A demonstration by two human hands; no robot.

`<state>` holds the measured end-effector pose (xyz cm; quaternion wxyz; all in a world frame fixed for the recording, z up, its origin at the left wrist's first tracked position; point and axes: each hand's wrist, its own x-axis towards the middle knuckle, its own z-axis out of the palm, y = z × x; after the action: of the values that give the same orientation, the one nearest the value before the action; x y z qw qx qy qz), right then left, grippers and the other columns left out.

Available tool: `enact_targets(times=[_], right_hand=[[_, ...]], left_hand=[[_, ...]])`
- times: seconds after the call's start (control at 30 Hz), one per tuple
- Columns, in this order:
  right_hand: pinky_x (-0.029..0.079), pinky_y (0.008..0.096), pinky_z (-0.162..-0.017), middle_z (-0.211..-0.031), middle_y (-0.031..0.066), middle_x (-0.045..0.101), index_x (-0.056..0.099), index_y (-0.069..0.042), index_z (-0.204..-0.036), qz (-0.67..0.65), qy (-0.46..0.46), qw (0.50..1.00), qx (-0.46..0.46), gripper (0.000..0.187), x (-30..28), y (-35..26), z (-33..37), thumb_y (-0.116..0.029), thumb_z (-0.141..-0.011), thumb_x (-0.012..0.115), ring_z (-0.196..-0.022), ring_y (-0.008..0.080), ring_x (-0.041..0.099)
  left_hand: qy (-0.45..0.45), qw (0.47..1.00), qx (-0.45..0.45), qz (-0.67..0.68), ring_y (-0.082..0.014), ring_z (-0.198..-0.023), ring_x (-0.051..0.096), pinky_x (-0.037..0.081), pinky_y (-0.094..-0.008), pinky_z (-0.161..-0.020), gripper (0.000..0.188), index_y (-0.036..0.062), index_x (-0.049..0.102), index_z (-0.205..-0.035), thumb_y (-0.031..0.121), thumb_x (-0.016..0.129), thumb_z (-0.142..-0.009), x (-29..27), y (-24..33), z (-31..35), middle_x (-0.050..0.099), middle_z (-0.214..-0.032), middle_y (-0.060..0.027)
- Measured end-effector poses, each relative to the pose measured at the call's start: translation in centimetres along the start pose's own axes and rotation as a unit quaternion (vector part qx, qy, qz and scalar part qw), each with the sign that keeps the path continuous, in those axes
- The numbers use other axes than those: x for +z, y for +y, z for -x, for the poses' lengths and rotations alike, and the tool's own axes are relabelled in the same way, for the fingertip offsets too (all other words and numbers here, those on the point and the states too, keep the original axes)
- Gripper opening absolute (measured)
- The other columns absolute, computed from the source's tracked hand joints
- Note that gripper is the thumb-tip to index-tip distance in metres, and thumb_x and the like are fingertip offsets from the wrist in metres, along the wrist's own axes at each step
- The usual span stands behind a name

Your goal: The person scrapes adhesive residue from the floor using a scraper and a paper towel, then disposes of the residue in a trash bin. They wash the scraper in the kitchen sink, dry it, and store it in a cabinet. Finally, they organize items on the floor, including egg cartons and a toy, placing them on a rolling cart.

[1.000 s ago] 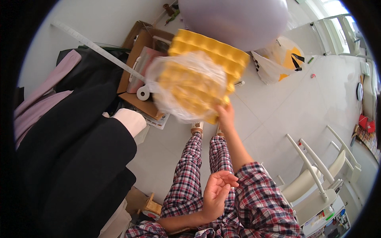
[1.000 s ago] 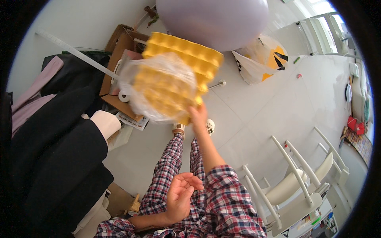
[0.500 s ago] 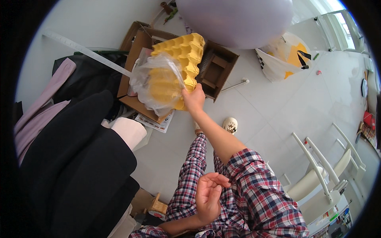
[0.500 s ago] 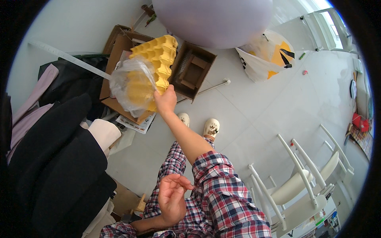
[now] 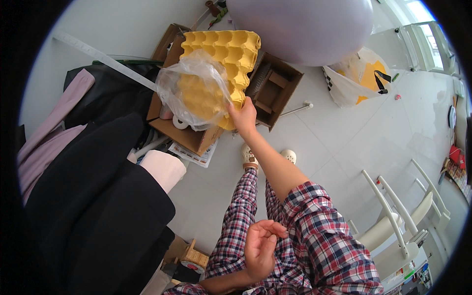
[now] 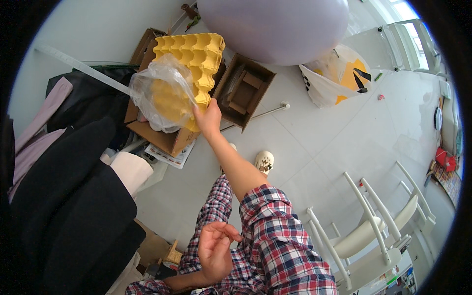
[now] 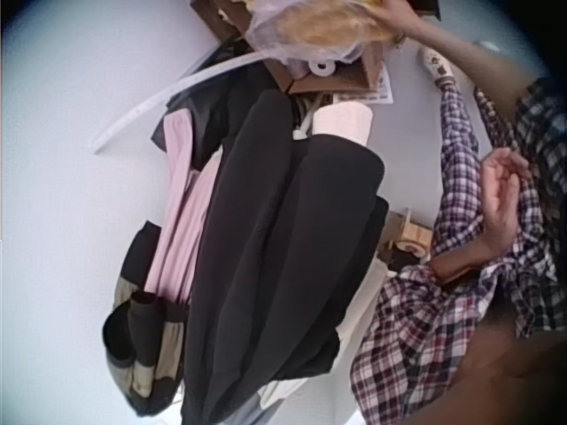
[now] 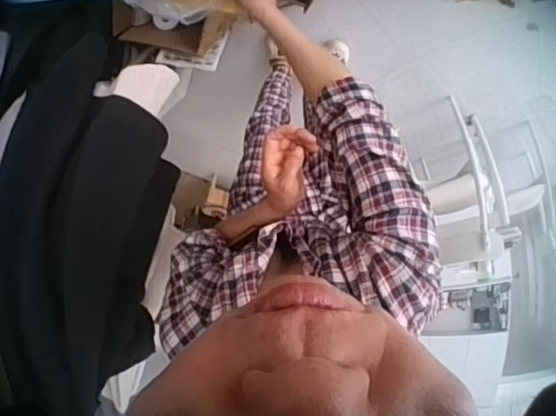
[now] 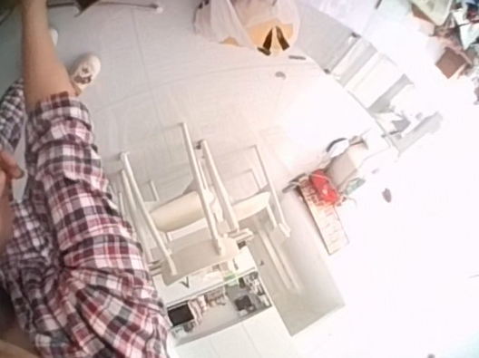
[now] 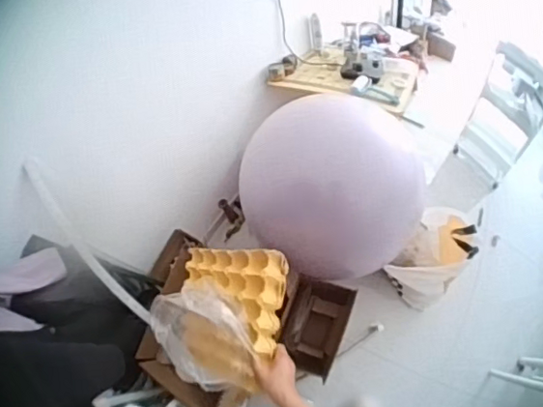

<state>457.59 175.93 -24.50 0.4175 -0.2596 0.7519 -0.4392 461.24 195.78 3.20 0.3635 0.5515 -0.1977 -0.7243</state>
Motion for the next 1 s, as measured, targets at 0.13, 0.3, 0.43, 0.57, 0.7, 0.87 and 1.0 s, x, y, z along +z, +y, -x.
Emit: enact_targets(times=[0.13, 0.3, 0.43, 0.57, 0.7, 0.87, 1.0], right_hand=[[0.046, 0.0357, -0.073, -0.088, 0.0179, 0.062, 0.052, 0.002, -0.094, 0.012, 0.01, 1.0, 0.025, 0.038, 1.3, 0.2, -1.7, -0.022, -0.07, 0.069, -0.083, 0.0305, 0.061], [0.047, 0.0326, -0.073, -0.091, 0.0135, 0.062, 0.053, 0.001, -0.099, -0.063, -0.018, 0.996, 0.062, 0.037, 0.6, 1.3, -4.7, -0.017, -0.07, 0.067, -0.082, 0.0233, 0.061], [0.047, 0.0336, -0.075, -0.094, 0.0155, 0.062, 0.05, 0.003, -0.102, -0.04, -0.038, 0.997, 0.062, 0.043, 0.5, 2.7, -6.5, -0.02, -0.071, 0.069, -0.086, 0.0247, 0.06], [0.047, 0.0364, -0.078, -0.099, 0.0195, 0.06, 0.045, 0.006, -0.107, 0.1, -0.073, 0.985, 0.119, 0.054, 0.4, 1.7, -7.0, -0.026, -0.071, 0.071, -0.092, 0.0274, 0.06], [0.046, 0.0366, -0.084, -0.104, 0.0218, 0.058, 0.044, 0.006, -0.113, 0.091, -0.118, 0.986, 0.081, 0.069, -1.1, 2.4, -6.4, -0.036, -0.068, 0.074, -0.1, 0.031, 0.056], [0.048, 0.0262, -0.073, -0.095, 0.0101, 0.061, 0.055, 0.0, -0.111, -0.12, -0.024, 0.992, 0.015, 0.039, -3.5, 7.2, -4.5, -0.027, -0.084, 0.061, -0.083, 0.0132, 0.058], [0.049, 0.0378, -0.074, -0.09, 0.021, 0.062, 0.062, 0.0, -0.098, 0.237, -0.021, 0.971, 0.028, 0.031, -5.3, 12.3, -5.2, -0.024, -0.078, 0.061, -0.082, 0.0325, 0.06]], left_hand=[[-0.004, 1.0, 0.002, 0.007, -0.018, -0.085, 0.054, 0.045, -0.0319, -0.082, 0.03, -0.0018, 0.038, -0.114, -0.007, 0.038, -0.084, -0.6, -0.1, 0.1, 0.055, -0.097, -0.0162], [0.019, 1.0, 0.005, 0.009, -0.0179, -0.085, 0.055, 0.045, -0.0311, -0.082, 0.031, -0.0026, 0.038, -0.114, -0.009, 0.038, -0.084, -0.9, -0.2, -0.2, 0.055, -0.098, -0.0163], [0.024, 1.0, 0.005, 0.003, -0.0182, -0.084, 0.055, 0.046, -0.0316, -0.081, 0.031, -0.0028, 0.038, -0.114, -0.009, 0.038, -0.084, -0.9, -0.5, -0.6, 0.056, -0.097, -0.0165], [0.042, 0.999, -0.004, 0.018, -0.0183, -0.083, 0.055, 0.046, -0.0316, -0.08, 0.031, -0.0031, 0.038, -0.113, -0.009, 0.039, -0.083, -0.7, -0.6, -1.0, 0.056, -0.096, -0.0166], [0.038, 0.999, -0.01, 0.006, -0.0182, -0.083, 0.055, 0.046, -0.0316, -0.08, 0.031, -0.0032, 0.038, -0.113, -0.009, 0.039, -0.083, -0.7, -0.3, -1.2, 0.056, -0.095, -0.0166], [0.017, 1.0, -0.003, -0.018, -0.0179, -0.083, 0.055, 0.046, -0.0319, -0.08, 0.031, -0.0026, 0.039, -0.114, -0.009, 0.038, -0.083, -1.4, -0.4, -1.7, 0.056, -0.095, -0.0166], [0.044, 0.998, -0.002, -0.051, -0.0185, -0.077, 0.054, 0.047, -0.0335, -0.075, 0.027, -0.0035, 0.039, -0.112, -0.001, 0.041, -0.085, -1.8, -0.9, -2.5, 0.057, -0.089, -0.0174]])
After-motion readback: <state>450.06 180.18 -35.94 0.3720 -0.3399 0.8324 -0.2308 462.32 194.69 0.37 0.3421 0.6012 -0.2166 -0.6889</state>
